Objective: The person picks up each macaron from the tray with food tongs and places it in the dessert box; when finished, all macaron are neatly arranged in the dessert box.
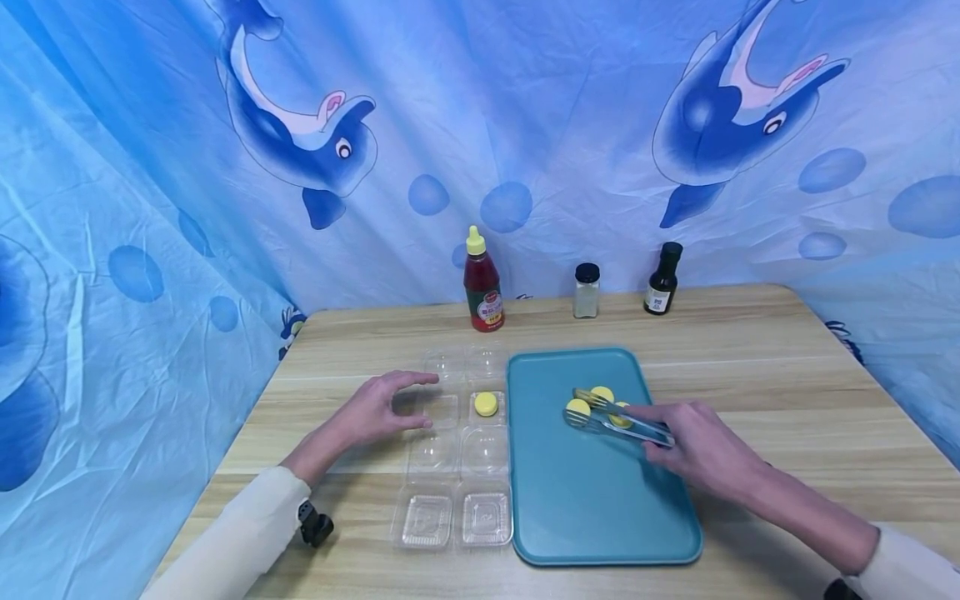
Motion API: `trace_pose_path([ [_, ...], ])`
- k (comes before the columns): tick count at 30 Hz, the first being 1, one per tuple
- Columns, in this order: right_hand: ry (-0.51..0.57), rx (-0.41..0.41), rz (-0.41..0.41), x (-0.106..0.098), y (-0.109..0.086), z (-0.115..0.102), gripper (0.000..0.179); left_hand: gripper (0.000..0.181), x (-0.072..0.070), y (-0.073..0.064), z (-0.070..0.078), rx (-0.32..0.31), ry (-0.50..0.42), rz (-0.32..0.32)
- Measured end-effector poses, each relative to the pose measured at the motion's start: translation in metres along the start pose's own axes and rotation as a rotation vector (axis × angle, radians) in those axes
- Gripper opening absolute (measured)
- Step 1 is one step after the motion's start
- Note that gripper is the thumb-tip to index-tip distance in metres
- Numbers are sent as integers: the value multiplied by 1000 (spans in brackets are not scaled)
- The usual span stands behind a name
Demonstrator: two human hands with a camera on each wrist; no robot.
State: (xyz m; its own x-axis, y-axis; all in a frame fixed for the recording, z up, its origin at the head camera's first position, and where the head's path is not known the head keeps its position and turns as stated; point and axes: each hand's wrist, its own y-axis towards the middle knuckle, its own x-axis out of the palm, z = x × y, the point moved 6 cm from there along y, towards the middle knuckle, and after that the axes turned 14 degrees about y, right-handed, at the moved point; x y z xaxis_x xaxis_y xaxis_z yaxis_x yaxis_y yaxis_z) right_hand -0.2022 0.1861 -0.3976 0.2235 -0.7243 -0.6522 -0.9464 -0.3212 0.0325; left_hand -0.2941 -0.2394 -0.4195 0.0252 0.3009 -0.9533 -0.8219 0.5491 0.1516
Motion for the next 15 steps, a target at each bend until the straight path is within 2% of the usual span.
trace_pose_path([
  [6,22,2,-7,-3,3,-3,53,75,0,0,1,-1,-9,-8],
  [15,-11,-65,19,-4,13,-17,51,74,-1,1,1,0,0,-16],
])
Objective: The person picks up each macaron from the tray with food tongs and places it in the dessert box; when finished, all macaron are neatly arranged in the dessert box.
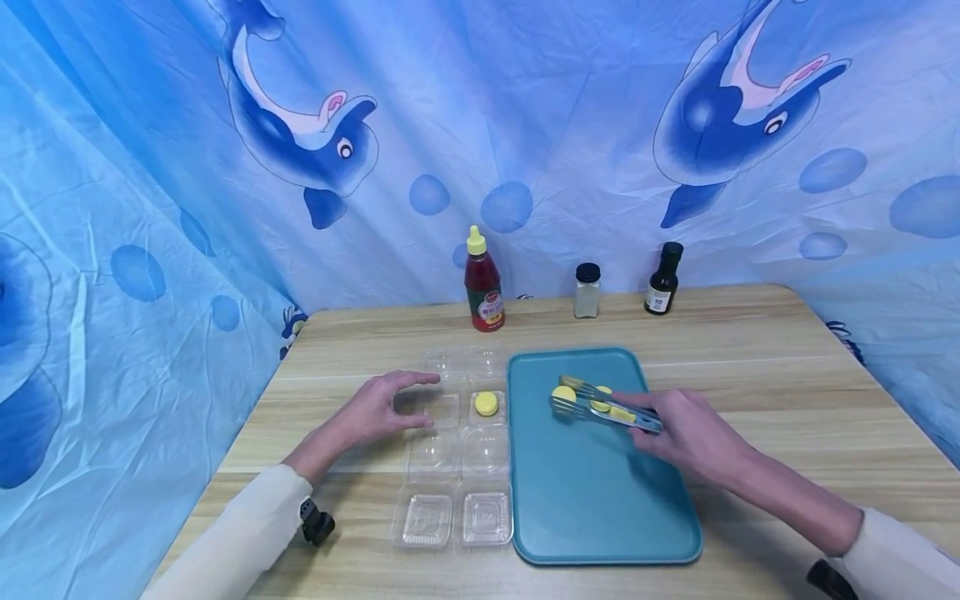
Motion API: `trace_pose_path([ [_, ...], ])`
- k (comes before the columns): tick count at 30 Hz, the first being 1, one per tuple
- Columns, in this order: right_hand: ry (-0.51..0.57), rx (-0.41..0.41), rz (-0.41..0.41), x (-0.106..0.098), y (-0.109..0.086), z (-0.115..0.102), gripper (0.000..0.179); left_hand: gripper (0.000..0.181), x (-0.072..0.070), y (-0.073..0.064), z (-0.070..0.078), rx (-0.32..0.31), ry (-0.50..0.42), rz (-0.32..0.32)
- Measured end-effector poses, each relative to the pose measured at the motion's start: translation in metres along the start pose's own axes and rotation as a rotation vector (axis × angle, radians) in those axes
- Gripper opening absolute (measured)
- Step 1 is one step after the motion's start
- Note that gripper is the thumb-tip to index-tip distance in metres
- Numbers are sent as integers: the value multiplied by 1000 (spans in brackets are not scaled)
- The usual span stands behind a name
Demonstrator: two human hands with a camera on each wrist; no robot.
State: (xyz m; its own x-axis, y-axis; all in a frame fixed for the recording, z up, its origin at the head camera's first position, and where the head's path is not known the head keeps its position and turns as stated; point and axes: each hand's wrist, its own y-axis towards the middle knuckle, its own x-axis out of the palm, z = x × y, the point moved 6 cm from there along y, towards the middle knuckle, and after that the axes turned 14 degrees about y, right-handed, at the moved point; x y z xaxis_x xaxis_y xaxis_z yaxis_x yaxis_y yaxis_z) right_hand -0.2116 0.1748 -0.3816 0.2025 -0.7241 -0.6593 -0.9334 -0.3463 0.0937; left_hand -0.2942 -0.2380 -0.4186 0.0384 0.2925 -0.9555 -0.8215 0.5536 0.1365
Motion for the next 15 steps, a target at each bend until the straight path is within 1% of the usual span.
trace_pose_path([
  [3,7,-6,-6,3,5,-6,52,73,0,0,0,2,5,-3],
  [9,-1,-59,-21,10,21,-23,51,72,0,1,0,-3,18,-10],
  [15,34,-105,-57,25,37,-41,51,72,0,1,2,-15,21,-27],
])
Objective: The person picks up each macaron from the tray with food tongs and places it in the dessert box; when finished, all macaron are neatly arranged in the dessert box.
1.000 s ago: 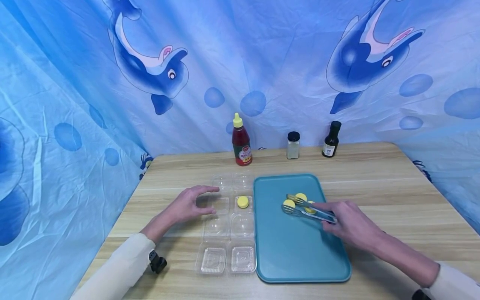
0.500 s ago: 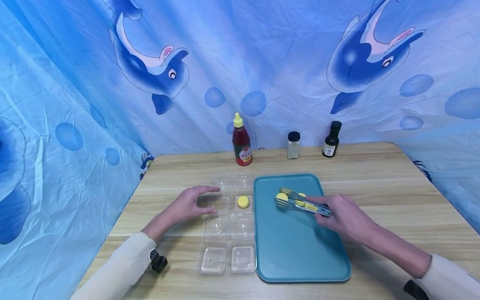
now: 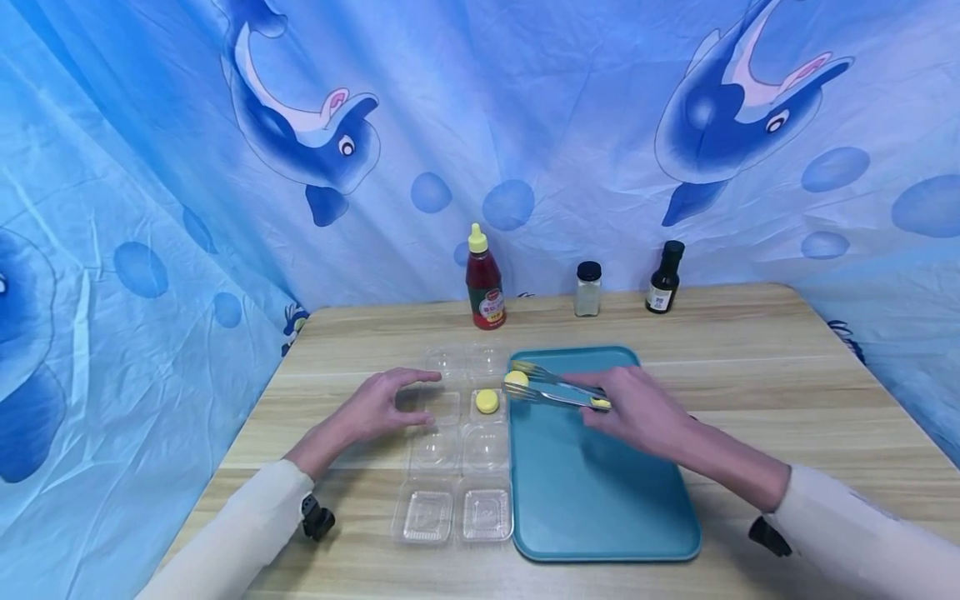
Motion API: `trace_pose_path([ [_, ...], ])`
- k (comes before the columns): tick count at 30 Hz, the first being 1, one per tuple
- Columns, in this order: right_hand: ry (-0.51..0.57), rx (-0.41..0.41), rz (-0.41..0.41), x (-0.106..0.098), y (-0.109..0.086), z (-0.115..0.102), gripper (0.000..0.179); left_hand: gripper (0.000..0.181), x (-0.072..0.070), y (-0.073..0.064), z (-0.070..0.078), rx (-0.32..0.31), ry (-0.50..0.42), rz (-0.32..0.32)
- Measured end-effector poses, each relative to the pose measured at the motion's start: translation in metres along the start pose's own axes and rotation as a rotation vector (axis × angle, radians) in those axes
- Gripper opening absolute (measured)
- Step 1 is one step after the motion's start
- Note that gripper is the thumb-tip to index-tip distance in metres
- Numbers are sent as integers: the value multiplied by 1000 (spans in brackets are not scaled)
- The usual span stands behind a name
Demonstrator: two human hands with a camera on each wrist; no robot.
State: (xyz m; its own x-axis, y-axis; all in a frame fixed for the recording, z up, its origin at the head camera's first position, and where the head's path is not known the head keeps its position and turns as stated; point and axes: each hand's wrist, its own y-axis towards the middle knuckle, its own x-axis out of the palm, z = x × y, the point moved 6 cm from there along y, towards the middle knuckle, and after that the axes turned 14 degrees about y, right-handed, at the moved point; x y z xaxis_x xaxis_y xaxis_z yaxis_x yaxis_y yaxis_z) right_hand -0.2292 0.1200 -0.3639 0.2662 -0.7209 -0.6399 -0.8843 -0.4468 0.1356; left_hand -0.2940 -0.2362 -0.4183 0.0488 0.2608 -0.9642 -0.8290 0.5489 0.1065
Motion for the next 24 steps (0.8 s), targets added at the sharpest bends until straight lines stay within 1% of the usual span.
trace_pose_path([
  [4,39,-25,-28,14,13,-8,51,72,-1,0,1,4,9,-2],
  [12,51,-98,-64,44,39,-21,52,72,-1,1,1,11,15,5],
  [19,57,-118,-83,65,58,-28,50,74,-1,2,-1,4,9,8],
  [24,68,-133,-93,78,67,-33,48,73,-1,2,-1,11,4,3],
])
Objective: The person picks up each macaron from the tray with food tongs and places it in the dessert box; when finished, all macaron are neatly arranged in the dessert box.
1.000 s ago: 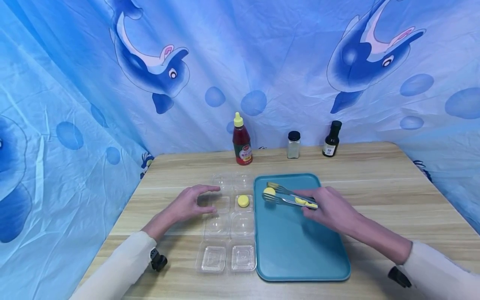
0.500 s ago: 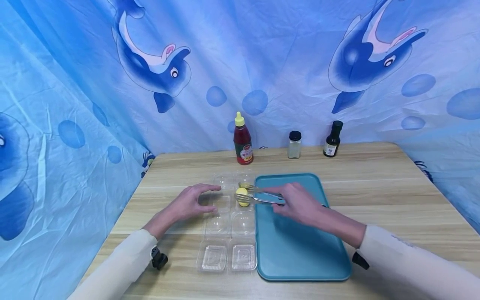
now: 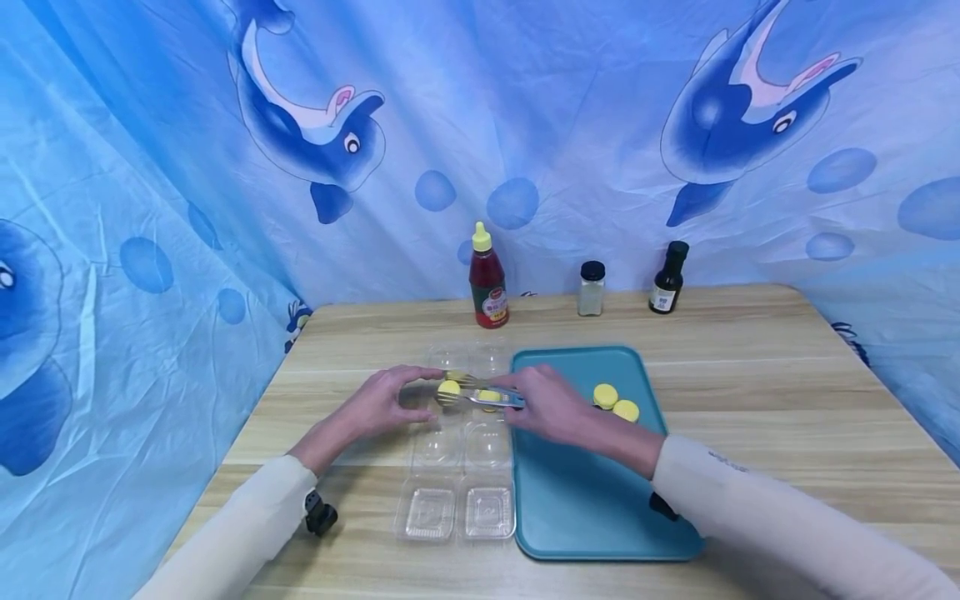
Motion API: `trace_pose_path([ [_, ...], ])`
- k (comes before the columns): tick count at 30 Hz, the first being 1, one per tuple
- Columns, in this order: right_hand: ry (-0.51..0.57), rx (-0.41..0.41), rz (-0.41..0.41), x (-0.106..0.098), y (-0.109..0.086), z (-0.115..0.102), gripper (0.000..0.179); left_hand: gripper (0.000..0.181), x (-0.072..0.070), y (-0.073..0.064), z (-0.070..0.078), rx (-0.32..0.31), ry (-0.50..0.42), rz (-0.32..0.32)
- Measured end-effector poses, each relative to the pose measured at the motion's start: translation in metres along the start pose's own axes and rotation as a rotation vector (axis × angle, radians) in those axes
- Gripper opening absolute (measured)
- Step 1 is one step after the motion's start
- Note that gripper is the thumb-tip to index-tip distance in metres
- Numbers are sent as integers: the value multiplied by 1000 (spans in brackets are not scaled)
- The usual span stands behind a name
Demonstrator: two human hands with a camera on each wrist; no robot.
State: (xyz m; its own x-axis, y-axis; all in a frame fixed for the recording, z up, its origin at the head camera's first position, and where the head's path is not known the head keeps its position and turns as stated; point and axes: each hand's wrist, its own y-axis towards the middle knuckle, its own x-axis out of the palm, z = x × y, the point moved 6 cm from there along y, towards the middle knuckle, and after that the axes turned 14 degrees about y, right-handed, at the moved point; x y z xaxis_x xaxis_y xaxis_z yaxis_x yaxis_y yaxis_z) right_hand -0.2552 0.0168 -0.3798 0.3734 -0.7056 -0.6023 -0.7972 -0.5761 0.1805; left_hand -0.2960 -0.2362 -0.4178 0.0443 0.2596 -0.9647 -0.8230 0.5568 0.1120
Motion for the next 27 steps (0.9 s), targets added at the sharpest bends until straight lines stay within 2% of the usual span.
trace_pose_path([
  [7,3,4,-22,11,8,1,48,74,1,-1,-1,-13,8,-6],
  [18,-68,-45,-44,19,18,-10,54,79,0,-2,0,-37,-6,-13],
  [27,-80,19,-49,22,23,-15,50,77,-1,0,1,-29,-9,-5],
])
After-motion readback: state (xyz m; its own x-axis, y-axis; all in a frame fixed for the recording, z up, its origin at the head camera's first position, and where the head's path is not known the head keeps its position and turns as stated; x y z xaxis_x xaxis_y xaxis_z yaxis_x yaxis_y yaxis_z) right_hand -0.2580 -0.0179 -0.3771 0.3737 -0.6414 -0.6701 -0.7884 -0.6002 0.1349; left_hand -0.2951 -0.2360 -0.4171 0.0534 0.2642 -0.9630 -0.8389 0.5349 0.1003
